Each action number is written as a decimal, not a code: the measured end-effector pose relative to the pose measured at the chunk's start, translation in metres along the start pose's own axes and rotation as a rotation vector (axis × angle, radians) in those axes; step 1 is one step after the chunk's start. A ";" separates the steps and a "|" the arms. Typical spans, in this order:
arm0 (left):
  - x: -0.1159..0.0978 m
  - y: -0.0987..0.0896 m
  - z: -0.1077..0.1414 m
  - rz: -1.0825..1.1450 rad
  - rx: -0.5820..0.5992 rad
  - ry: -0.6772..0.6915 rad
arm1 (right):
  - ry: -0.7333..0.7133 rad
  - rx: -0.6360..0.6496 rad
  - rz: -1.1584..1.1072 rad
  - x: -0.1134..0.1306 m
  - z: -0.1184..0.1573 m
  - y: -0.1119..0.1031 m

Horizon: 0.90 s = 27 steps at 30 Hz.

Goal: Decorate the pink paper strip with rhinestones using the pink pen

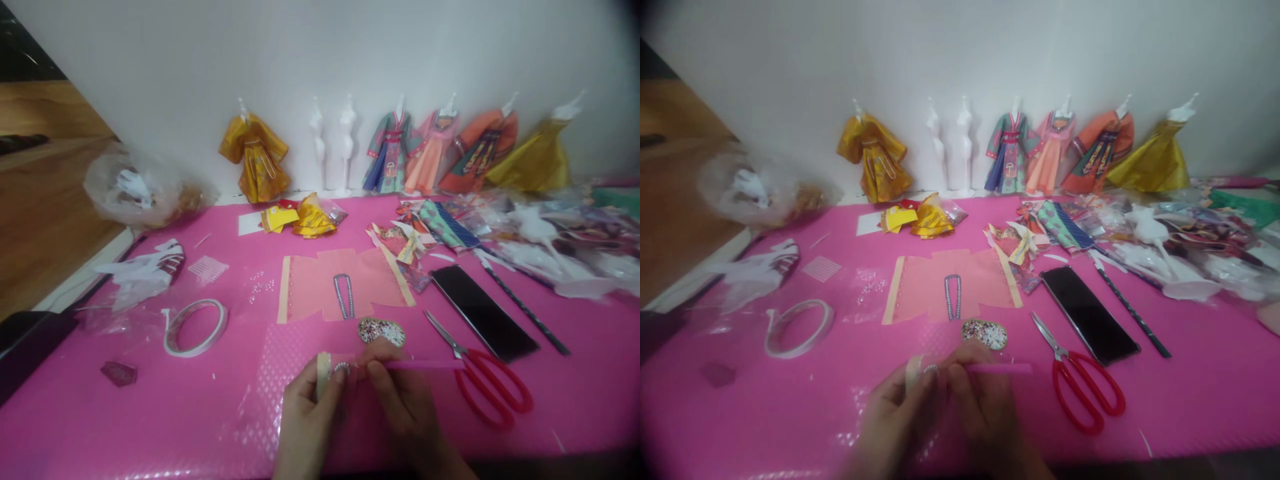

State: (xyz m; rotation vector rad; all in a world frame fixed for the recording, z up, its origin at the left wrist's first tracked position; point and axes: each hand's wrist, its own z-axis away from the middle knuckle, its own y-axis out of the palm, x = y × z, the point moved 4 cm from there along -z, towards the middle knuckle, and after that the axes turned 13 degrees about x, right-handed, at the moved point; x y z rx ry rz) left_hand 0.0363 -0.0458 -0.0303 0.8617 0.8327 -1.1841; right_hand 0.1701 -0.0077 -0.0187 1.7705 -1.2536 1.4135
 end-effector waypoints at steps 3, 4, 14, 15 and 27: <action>0.000 0.000 0.000 -0.010 -0.002 0.009 | 0.029 -0.004 -0.006 0.000 0.001 0.000; 0.000 0.000 0.000 -0.016 -0.002 0.010 | 0.035 -0.001 -0.006 0.000 0.001 0.001; 0.003 0.000 -0.002 -0.021 0.051 0.016 | 0.055 0.011 0.019 0.000 0.001 0.000; 0.003 0.000 -0.002 -0.016 0.055 0.016 | 0.050 0.012 0.021 0.000 0.001 0.000; 0.002 0.002 -0.002 -0.011 0.038 0.033 | 0.057 0.008 0.102 -0.002 0.002 0.000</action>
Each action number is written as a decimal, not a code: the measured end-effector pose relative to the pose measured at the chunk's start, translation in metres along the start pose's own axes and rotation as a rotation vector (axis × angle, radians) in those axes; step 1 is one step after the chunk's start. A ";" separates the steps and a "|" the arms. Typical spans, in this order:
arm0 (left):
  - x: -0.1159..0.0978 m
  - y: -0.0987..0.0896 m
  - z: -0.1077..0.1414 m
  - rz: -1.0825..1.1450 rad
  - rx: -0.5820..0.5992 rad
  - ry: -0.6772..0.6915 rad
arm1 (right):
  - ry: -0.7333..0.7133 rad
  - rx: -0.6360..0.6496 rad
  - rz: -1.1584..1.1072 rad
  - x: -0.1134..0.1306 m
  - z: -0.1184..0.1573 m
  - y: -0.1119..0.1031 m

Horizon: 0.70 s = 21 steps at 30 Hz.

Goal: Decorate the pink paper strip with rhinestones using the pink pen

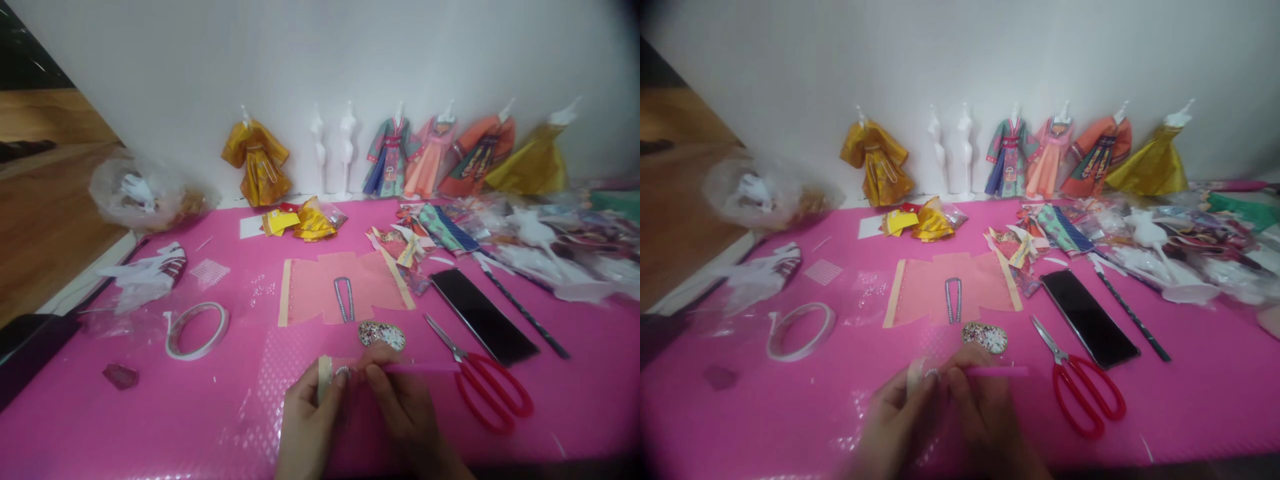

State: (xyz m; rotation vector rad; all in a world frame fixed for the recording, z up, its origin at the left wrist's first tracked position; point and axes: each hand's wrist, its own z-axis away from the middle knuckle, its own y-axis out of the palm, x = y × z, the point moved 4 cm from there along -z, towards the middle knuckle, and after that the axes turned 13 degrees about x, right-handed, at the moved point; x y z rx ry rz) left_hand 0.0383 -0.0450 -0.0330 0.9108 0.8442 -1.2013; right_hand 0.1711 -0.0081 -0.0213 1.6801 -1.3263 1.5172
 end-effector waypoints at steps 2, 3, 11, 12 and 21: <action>-0.001 0.001 0.001 0.020 -0.014 0.005 | 0.001 -0.008 0.022 0.000 0.000 0.000; -0.002 0.001 0.001 0.022 -0.018 0.008 | 0.006 -0.017 0.026 0.000 0.001 -0.001; -0.003 0.002 0.002 0.011 0.002 -0.006 | -0.036 0.023 0.022 0.000 0.000 -0.001; -0.002 0.001 0.002 0.006 0.013 -0.013 | -0.036 0.026 0.016 0.000 0.000 -0.001; -0.004 0.002 0.002 0.059 0.021 -0.024 | -0.038 0.040 -0.040 0.005 -0.003 -0.001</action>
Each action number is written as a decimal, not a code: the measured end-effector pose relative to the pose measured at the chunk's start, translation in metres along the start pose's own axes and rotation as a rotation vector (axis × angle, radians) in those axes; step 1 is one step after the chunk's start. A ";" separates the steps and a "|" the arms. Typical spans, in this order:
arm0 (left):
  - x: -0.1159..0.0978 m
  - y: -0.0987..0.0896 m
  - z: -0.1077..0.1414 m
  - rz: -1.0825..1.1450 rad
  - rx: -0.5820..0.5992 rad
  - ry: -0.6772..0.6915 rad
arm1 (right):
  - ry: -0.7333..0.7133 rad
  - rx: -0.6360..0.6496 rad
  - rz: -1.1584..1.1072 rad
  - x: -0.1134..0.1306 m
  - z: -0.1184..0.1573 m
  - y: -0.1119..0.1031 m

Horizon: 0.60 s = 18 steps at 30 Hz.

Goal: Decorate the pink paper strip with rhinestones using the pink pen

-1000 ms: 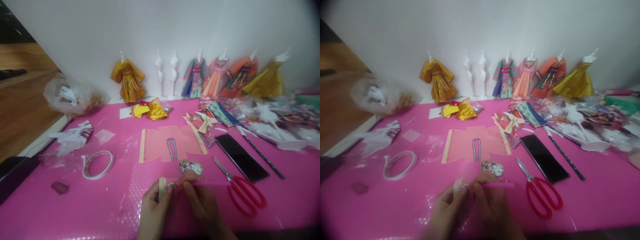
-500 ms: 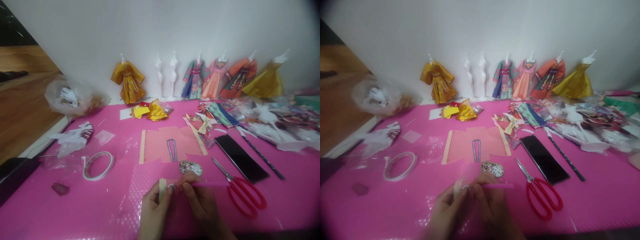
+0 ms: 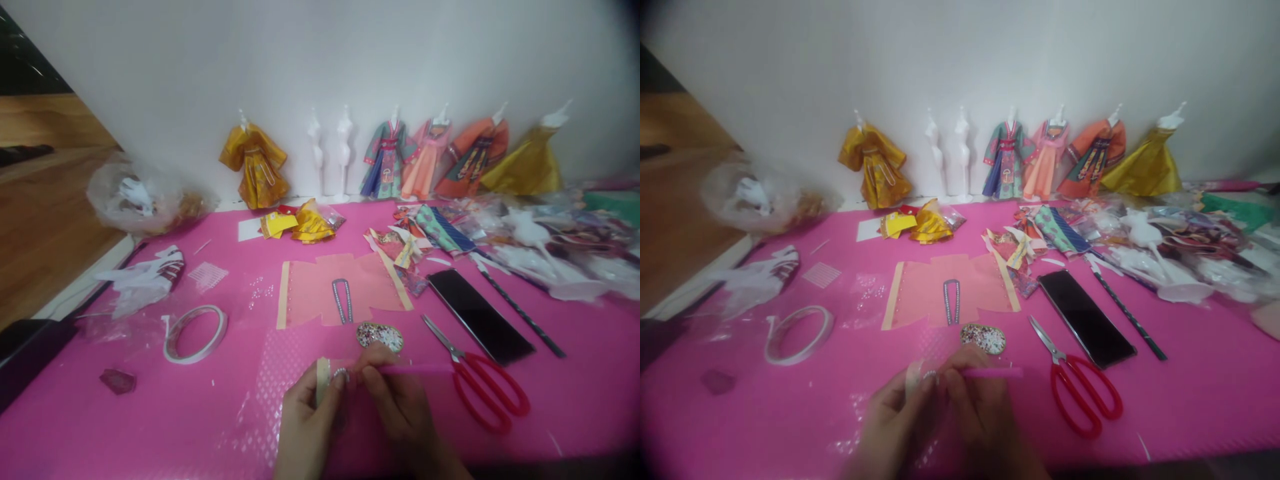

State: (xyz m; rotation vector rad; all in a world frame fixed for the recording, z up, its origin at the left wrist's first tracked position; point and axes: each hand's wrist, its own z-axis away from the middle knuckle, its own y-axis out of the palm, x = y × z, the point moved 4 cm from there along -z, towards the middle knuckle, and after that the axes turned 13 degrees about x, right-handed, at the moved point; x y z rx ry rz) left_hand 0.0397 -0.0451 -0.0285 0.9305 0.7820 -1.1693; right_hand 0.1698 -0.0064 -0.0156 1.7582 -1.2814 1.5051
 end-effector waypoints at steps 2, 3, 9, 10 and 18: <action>0.001 0.000 -0.001 0.022 -0.023 0.011 | 0.017 -0.043 -0.102 0.000 0.000 0.000; 0.003 -0.001 -0.001 0.030 -0.030 0.010 | 0.029 -0.076 -0.160 0.000 0.001 0.000; 0.010 -0.003 -0.005 -0.005 -0.034 0.006 | 0.058 -0.302 -0.212 -0.004 0.005 -0.018; 0.010 -0.003 -0.005 -0.002 -0.034 0.004 | 0.081 -0.334 -0.174 -0.006 0.005 -0.025; 0.007 -0.006 -0.004 -0.065 -0.107 -0.012 | 0.321 -0.353 0.028 -0.026 0.006 -0.069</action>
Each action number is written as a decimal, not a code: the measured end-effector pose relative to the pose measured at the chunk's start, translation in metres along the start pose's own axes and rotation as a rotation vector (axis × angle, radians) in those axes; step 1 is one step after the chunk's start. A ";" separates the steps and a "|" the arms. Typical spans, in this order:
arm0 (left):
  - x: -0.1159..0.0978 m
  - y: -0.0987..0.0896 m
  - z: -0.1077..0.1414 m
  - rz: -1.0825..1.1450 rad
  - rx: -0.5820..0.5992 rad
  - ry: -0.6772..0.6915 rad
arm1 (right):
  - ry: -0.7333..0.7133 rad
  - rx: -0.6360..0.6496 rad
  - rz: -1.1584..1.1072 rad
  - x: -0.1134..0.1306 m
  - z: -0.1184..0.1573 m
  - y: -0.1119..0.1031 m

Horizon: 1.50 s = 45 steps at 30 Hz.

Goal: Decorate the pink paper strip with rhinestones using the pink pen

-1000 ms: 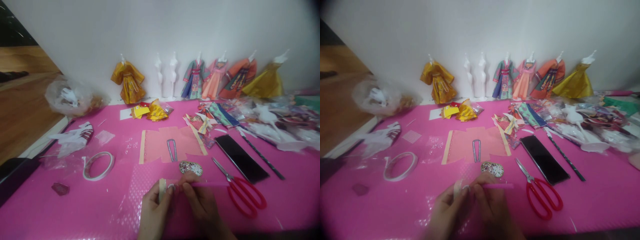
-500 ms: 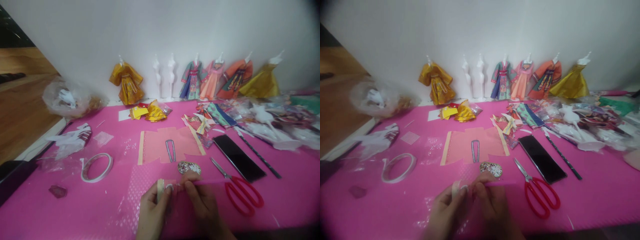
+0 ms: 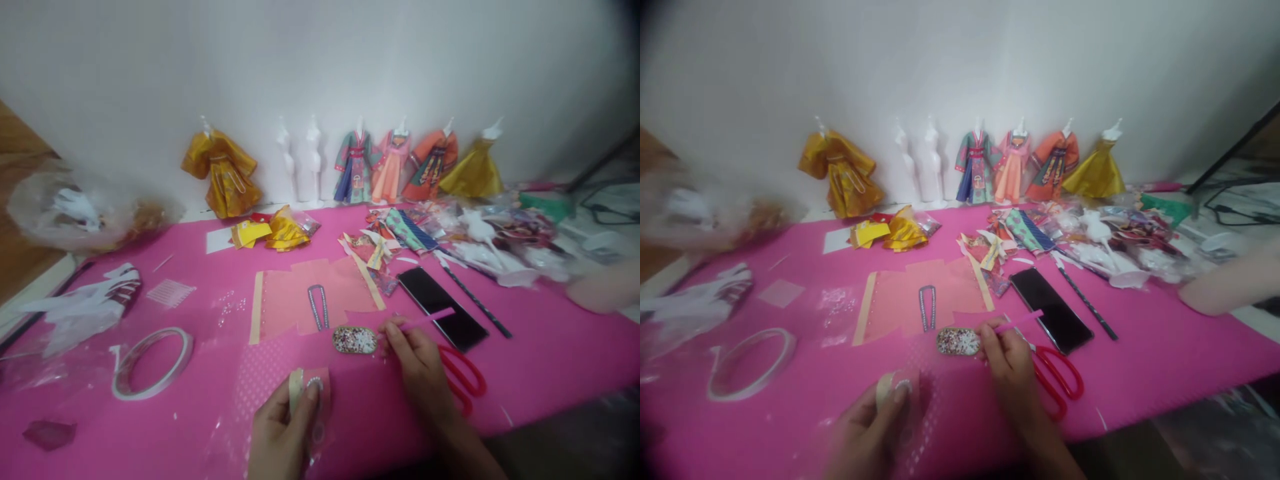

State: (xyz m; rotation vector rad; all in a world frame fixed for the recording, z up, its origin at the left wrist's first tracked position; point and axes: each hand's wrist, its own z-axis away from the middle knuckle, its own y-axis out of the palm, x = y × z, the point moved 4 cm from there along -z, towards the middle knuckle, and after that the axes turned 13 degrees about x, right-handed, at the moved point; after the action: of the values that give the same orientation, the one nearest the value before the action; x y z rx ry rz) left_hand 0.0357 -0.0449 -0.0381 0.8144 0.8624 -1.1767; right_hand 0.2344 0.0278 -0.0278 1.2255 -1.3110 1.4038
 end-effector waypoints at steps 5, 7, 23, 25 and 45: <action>0.005 0.000 -0.001 0.047 -0.002 -0.044 | 0.018 0.005 0.108 -0.004 -0.003 -0.001; 0.006 -0.001 0.000 0.056 -0.008 -0.045 | 0.017 0.001 0.146 -0.003 -0.005 -0.001; 0.003 0.001 0.001 0.079 -0.023 -0.054 | -0.066 -0.006 0.300 0.005 -0.003 0.000; 0.003 0.001 0.001 0.049 -0.017 -0.048 | -0.066 -0.003 0.335 0.005 -0.003 0.000; 0.009 -0.002 -0.001 0.034 0.014 -0.045 | -0.061 -0.067 0.325 -0.001 -0.004 -0.005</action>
State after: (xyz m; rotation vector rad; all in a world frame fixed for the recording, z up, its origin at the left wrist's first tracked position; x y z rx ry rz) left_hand 0.0346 -0.0482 -0.0468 0.8083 0.8011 -1.1676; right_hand 0.2387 0.0323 -0.0282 1.0506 -1.6422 1.5417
